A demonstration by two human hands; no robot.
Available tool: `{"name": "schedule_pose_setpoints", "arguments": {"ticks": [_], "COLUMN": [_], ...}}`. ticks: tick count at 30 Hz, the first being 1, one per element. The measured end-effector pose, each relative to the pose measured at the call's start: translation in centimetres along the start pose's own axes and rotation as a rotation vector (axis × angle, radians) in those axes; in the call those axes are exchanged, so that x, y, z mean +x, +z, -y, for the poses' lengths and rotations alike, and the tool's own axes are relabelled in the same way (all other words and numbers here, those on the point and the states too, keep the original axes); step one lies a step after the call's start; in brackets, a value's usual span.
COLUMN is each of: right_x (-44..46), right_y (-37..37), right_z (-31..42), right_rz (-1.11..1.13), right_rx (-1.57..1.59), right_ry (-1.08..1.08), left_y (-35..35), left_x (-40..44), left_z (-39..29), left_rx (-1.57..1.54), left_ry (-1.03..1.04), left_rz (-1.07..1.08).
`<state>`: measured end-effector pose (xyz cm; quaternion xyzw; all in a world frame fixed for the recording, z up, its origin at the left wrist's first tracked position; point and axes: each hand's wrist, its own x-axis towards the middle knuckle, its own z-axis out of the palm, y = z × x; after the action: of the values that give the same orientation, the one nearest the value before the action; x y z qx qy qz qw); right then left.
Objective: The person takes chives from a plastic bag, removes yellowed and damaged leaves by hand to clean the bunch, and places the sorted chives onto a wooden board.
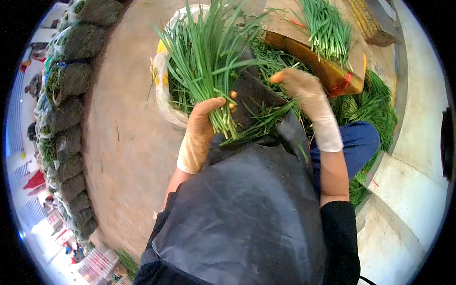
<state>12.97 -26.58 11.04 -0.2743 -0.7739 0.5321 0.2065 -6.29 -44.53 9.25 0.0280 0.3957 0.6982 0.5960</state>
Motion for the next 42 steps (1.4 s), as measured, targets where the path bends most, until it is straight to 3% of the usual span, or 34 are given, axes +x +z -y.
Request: {"name": "schedule_pose_setpoints", "arguments": {"ticks": [2,3,5,7,9,11,12,14,15,16,17,18,19,21,23,24,25,26,27,28,31,34,38,39,40,41,42], "right_x": [-0.8,-0.9,-1.8,-1.0,0.9,4.1,6.6,10.3,11.4,13.0,14.9,16.7,18.5,20.5,21.6,21.9,22.3,22.4,22.5,22.8,25.4,27.4,22.7,21.0,19.1,17.7,17.3], "right_y": [-3.4,-4.4,-3.5,-1.5,1.3,2.9,2.9,1.6,0.2,-1.2,-2.5,-3.8,-5.3,-7.6,-9.4,-9.3,-8.9,-8.0,-7.6,-7.2,-8.3,-10.0,-11.7,-11.7,-11.6,-11.7,-11.5], "right_z": [-1.4,-5.1,-6.6,-4.5,-0.2,2.2,1.9,2.7,4.2,4.5,4.1,2.9,1.4,-1.2,-3.8,-5.7,-8.0,-10.5,-12.6,-14.1,-16.0,-11.8,1.3,4.0,6.3,7.7,6.9], "right_rz": [-0.043,0.035,0.181,0.045,0.251,0.209,0.174,0.025,-0.082,-0.139,-0.192,-0.195,-0.253,-0.318,-0.325,-0.324,-0.324,-0.136,-0.066,-0.036,-0.074,-0.273,-0.508,-0.513,-0.414,-0.307,-0.227], "right_rx": [0.168,0.03,-1.204,-0.732,0.249,0.329,0.252,0.09,0.003,0.038,0.074,0.073,0.155,0.232,0.03,0.088,0.089,0.457,0.442,0.26,-0.38,-0.384,0.332,0.33,0.561,0.787,0.866], "right_ry": [0.27,0.326,0.387,0.199,0.242,-0.133,-0.114,-0.123,-0.154,-0.191,-0.229,-0.221,-0.301,-0.373,-0.262,-0.383,-0.37,-0.201,-0.097,-0.023,0.102,0.09,0.047,0.026,0.194,0.361,0.368], "left_y": [-1.8,-2.2,-2.1,-0.2,2.0,4.4,5.4,6.2,8.1,8.4,10.4,12.1,13.9,14.6,14.6,13.4,14.0,13.4,11.5,9.5,11.4,14.9,19.6,21.1,22.6,21.2,19.5], "left_x": [-0.1,0.0,0.0,0.3,1.2,3.2,4.5,10.6,13.5,17.6,18.2,19.7,21.1,27.0,30.8,33.8,34.2,33.7,37.7,41.7,42.4,40.2,30.8,27.1,23.3,22.4,21.6], "left_z": [-0.3,-0.5,-0.7,-1.0,-0.3,0.1,0.4,-0.2,-1.0,-2.2,-3.1,-4.1,-5.0,-5.7,-5.0,-3.8,-3.3,-2.5,-1.4,-0.2,-1.0,-4.1,-9.4,-10.7,-11.9,-11.3,-10.4], "left_rx": [-0.143,-0.135,-0.058,0.077,0.239,0.36,0.466,1.111,0.99,1.119,1.262,1.288,1.309,1.313,1.4,1.444,1.487,1.22,1.379,1.54,1.534,1.428,1.363,1.38,1.399,2.054,2.635], "left_ry": [-0.02,0.0,0.03,0.056,0.187,0.25,0.333,0.704,0.716,0.973,0.938,0.908,0.943,0.725,0.754,0.668,0.581,0.591,0.569,0.546,0.522,0.521,0.309,0.212,0.116,0.682,1.35], "left_rz": [0.071,0.07,-0.039,-0.063,-0.023,0.038,0.065,0.079,0.155,0.277,0.111,0.108,0.245,0.45,0.497,0.516,0.532,0.611,0.586,0.567,0.555,0.57,0.66,0.691,0.72,0.74,0.651]}}
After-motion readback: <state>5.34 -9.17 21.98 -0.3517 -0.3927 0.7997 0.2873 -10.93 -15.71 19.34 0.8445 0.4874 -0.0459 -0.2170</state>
